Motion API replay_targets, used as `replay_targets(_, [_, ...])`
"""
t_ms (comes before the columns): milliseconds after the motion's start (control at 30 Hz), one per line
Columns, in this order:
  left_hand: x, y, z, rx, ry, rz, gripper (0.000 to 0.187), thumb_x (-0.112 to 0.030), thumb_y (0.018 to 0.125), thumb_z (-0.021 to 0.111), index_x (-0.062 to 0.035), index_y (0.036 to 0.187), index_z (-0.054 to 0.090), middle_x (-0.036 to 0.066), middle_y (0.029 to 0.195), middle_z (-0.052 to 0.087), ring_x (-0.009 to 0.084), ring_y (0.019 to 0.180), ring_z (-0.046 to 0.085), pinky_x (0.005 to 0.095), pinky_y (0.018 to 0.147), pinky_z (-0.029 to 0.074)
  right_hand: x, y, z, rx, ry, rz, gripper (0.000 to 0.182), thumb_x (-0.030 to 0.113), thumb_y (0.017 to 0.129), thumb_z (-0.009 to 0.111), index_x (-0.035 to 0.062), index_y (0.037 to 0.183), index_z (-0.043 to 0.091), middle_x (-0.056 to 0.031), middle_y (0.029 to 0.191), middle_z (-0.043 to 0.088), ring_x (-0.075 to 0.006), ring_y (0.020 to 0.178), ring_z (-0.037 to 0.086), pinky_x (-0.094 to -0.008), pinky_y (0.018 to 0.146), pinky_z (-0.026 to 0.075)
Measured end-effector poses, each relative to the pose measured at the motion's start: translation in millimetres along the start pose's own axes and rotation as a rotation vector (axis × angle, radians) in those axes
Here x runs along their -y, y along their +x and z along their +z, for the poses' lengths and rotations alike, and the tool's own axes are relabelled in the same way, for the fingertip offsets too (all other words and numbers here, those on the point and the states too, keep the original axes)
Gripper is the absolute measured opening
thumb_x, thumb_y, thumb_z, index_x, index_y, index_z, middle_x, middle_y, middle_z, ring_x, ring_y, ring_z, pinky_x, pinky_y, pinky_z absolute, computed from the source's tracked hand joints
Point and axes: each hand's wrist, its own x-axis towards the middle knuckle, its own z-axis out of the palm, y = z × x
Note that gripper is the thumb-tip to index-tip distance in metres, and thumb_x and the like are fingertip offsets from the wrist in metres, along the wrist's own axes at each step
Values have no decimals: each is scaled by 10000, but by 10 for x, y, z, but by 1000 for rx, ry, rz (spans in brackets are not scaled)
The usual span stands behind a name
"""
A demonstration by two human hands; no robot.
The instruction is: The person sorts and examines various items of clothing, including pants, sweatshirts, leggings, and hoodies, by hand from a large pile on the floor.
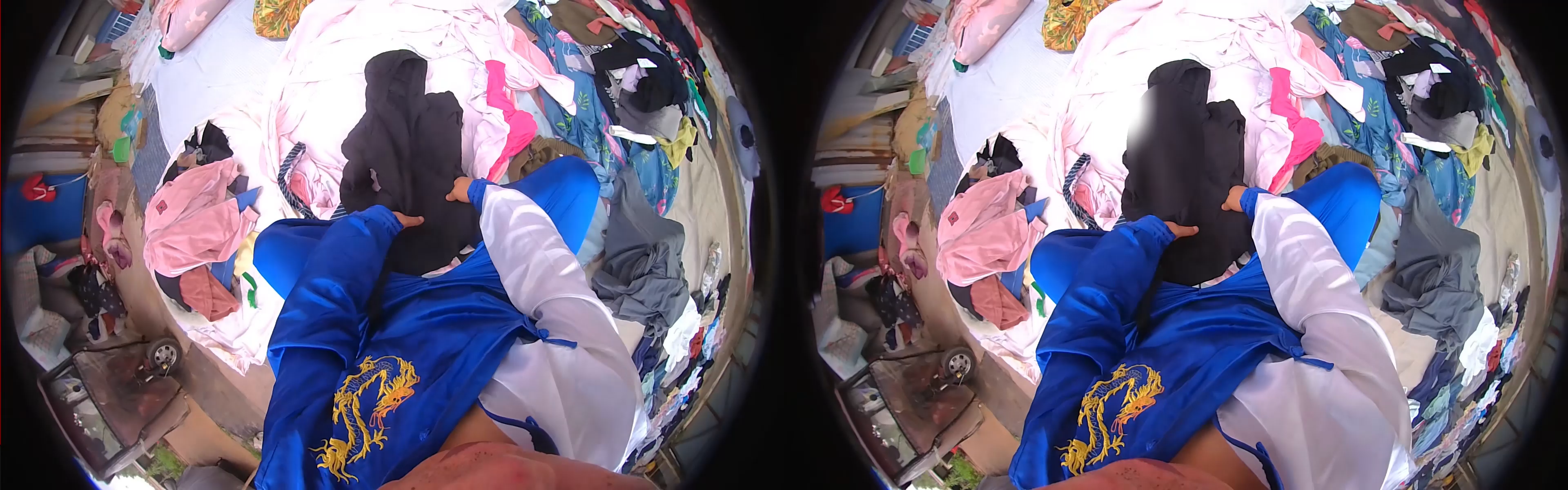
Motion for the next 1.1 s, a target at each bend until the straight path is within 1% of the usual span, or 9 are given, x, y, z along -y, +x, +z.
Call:
replay_targets(133, [45,-390,37,-621,30,-87,644,-439,797,734,22,1230,608,233,1258,604,362,1157,584,393,997,449,261,-595,-165,-307,276,-142,421,197,833,668,38,1219,615,-223,1135,660,-369,1103,613,-403,951,461])
replay_targets(233, [-28,-381,-52,-1157,-158,302,599,-401,827,733,37,1213,603,218,1158,653,321,1122,617,366,966,470,578,-1186,-219,-437,327,-407,424,142,846,649,38,1251,582,-215,1140,658,-385,1089,614,-398,947,464])
replay_targets(300, [-139,-277,-252,-1186,-509,634,507,-349,877,694,30,1201,603,194,1137,665,290,1068,643,357,925,492,822,-1670,-264,-397,375,-619,408,75,863,621,30,1265,560,-207,1130,663,-387,1066,625,-381,931,475])
replay_targets(367, [-142,103,-558,-917,-1087,785,494,-417,964,558,13,1198,619,190,1186,649,262,1103,623,363,979,470,1117,-2309,-321,-275,368,-673,388,65,883,616,25,1265,558,-211,1096,665,-384,1019,642,-376,888,493])
replay_targets(500, [-444,-563,-670,518,-1501,825,671,-624,946,464,-50,1276,580,156,1210,642,260,1069,637,377,928,515,1186,-2866,-253,6,227,-869,322,105,891,646,-25,1178,577,-233,1025,659,-404,949,644,-392,811,506])
replay_targets(667, [-760,-868,164,502,-682,733,524,-485,941,600,-26,1189,646,31,1064,690,121,911,630,270,842,506,912,-2917,-317,177,884,-576,617,358,881,701,-34,1324,524,-87,1165,641,-131,1093,569,-285,942,444])
replay_targets(833, [-1010,-590,147,-159,-313,1267,295,-183,848,680,5,1075,691,67,976,715,145,923,649,301,816,500,-101,-2336,-324,52,1496,-271,518,500,995,478,-5,1000,595,-168,1022,685,-246,918,687,-331,762,564])
replay_targets(900, [-1061,-1025,118,88,-619,1192,321,-132,816,717,26,1093,678,94,1010,716,186,959,660,333,841,515,-220,-2060,-222,-163,1674,-27,467,412,988,523,-27,1139,565,-184,1084,673,-275,986,673,-365,831,558])
replay_targets(1100, [-1183,-1389,607,456,-161,1312,362,-98,787,782,61,1094,672,88,1008,711,164,939,639,340,848,512,-359,-1617,-127,-255,1618,139,446,364,977,537,-27,1190,535,-184,1120,657,-273,1014,661,-365,847,551])
